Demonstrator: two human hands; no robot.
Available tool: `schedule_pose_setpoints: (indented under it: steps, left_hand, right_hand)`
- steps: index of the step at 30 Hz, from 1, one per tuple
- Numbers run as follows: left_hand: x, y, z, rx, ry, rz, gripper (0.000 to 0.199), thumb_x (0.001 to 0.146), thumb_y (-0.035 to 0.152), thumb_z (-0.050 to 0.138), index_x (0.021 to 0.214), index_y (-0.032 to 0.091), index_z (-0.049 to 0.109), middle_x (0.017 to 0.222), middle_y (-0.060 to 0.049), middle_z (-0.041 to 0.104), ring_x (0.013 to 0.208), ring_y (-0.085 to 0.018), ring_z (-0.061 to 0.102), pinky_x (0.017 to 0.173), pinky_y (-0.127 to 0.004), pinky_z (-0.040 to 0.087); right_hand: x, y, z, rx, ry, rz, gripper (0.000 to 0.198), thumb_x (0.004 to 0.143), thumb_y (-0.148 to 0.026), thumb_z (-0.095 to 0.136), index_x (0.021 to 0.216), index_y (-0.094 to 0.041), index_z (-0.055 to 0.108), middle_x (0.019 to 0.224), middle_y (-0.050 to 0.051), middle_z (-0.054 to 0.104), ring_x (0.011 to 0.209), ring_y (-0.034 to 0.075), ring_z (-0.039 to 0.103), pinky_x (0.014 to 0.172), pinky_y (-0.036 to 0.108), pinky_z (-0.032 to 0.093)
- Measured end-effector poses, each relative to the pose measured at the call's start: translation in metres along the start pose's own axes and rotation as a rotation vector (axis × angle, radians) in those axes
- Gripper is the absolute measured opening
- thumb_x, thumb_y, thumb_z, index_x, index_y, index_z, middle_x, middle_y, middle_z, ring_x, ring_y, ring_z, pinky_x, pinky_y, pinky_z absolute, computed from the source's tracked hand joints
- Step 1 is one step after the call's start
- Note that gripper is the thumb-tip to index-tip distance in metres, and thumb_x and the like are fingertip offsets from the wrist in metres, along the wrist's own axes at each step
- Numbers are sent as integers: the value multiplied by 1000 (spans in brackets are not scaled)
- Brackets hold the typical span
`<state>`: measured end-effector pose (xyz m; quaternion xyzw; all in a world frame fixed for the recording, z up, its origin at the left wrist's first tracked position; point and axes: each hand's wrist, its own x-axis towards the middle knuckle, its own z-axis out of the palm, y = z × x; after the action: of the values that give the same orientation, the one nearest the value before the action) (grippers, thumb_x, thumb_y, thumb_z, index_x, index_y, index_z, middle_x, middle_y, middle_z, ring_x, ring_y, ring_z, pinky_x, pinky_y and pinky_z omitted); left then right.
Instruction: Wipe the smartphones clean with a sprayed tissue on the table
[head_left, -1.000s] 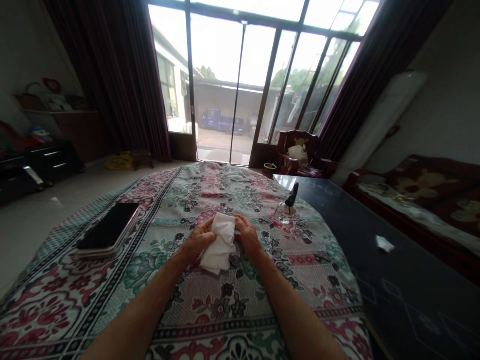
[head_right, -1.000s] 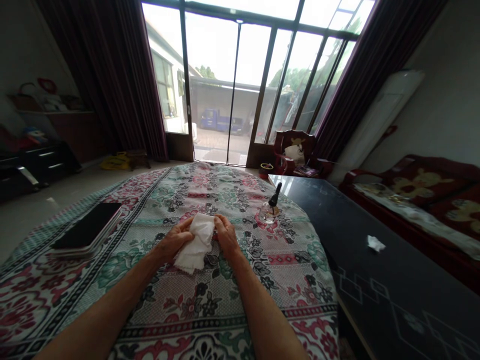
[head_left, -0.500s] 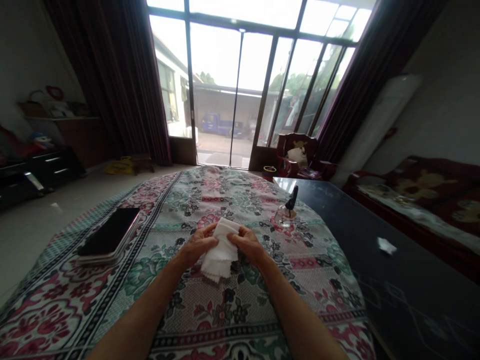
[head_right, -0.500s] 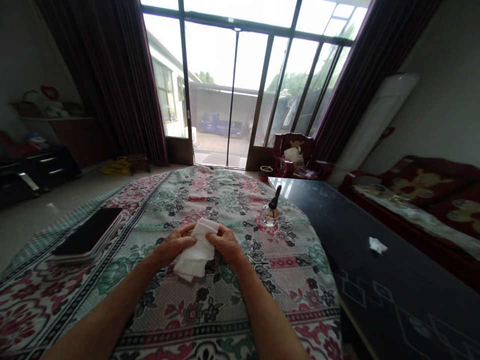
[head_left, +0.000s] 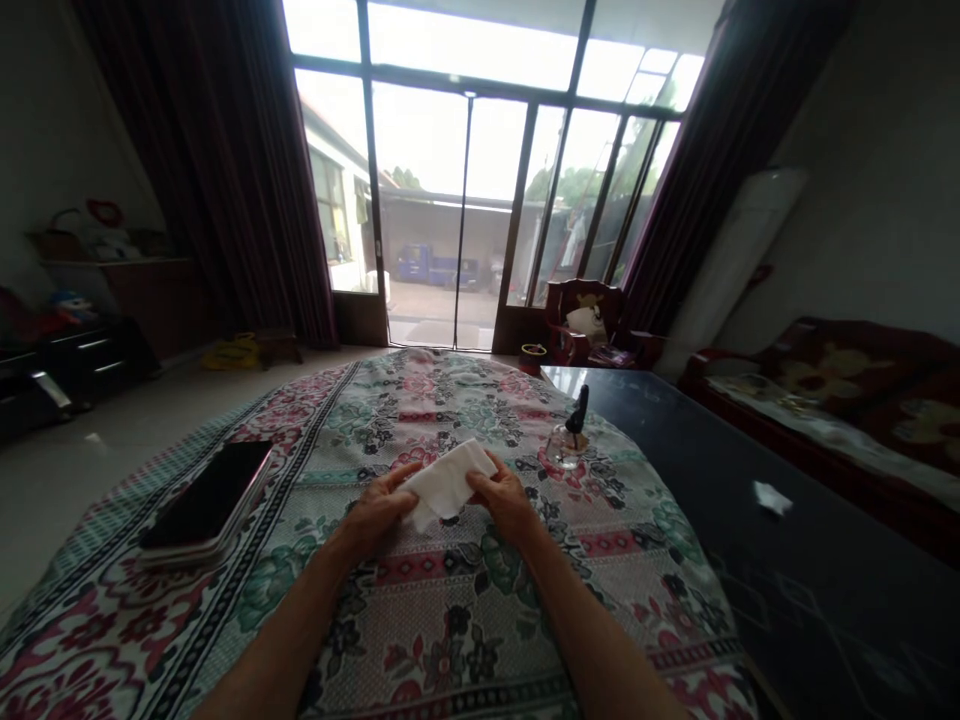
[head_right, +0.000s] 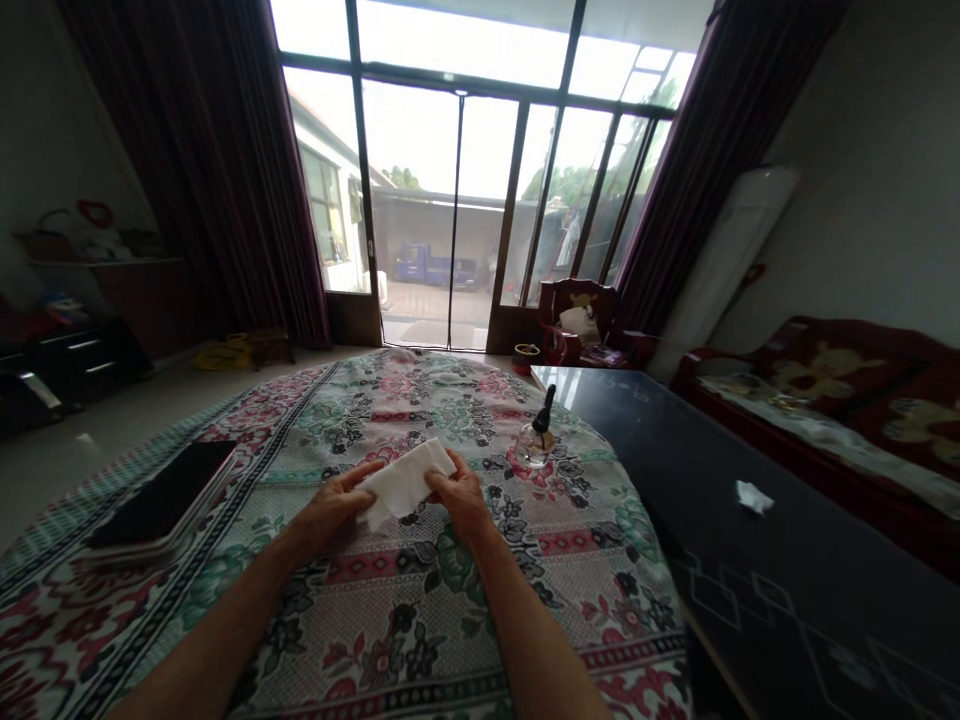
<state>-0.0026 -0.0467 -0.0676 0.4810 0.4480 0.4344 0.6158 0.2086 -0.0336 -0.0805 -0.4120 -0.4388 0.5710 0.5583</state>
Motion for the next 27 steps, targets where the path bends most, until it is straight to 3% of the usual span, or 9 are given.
schedule_pose_setpoints:
  steps: [2,6,9,14,18,23,27]
  left_hand:
    - [2,-1,-4,27,35,2,77,59,18,63,134,8,55,79,-2,71,56,-11,54,53,-20,38]
    - [2,-3,-8,70,43,30,71,57,17,62,128,11,62,77,-2,71,56,-12,55,51,-20,37]
    - [-1,-1,-7,88,31,23,72,57,17,62,129,11,62,75,-2,70,53,-11,52,48,-20,34]
    - [-4,3,-4,64,18,77,78,60,20,65,137,11,54,76,-1,67,51,-8,47,48,-19,33]
    - [0,0,-6,99,54,125,68,63,29,70,128,9,63,65,2,62,51,-8,44,51,-21,33]
    - [5,-6,-12,121,150,149,52,61,32,73,108,10,75,67,-1,66,54,-11,47,53,-23,34]
    - [6,-5,-15,89,150,147,51,63,34,74,108,11,75,68,-2,67,53,-11,47,52,-23,33]
  right_hand:
    - [1,-1,0,-44,48,-30,59,61,-45,79,113,-21,62,87,1,66,71,16,60,57,25,50]
    - [0,-2,0,-59,61,-43,45,70,-58,69,94,-21,65,79,1,64,69,17,58,58,27,50]
    - [-2,-4,-1,-14,29,9,45,74,-63,60,82,-19,66,71,2,62,63,16,56,57,28,48]
    - [-3,-2,-7,100,-25,105,29,66,-46,69,82,-22,71,76,2,67,67,17,59,61,29,49]
    - [-2,-1,-7,110,-24,129,24,57,-28,74,80,-20,72,76,0,69,67,15,60,65,27,50]
    - [-6,-3,-6,52,-54,124,27,58,-30,79,83,-19,74,77,0,71,66,13,61,63,24,48]
    - [-6,-2,-7,61,-75,101,37,59,-41,83,88,-18,76,80,2,73,66,14,62,61,25,49]
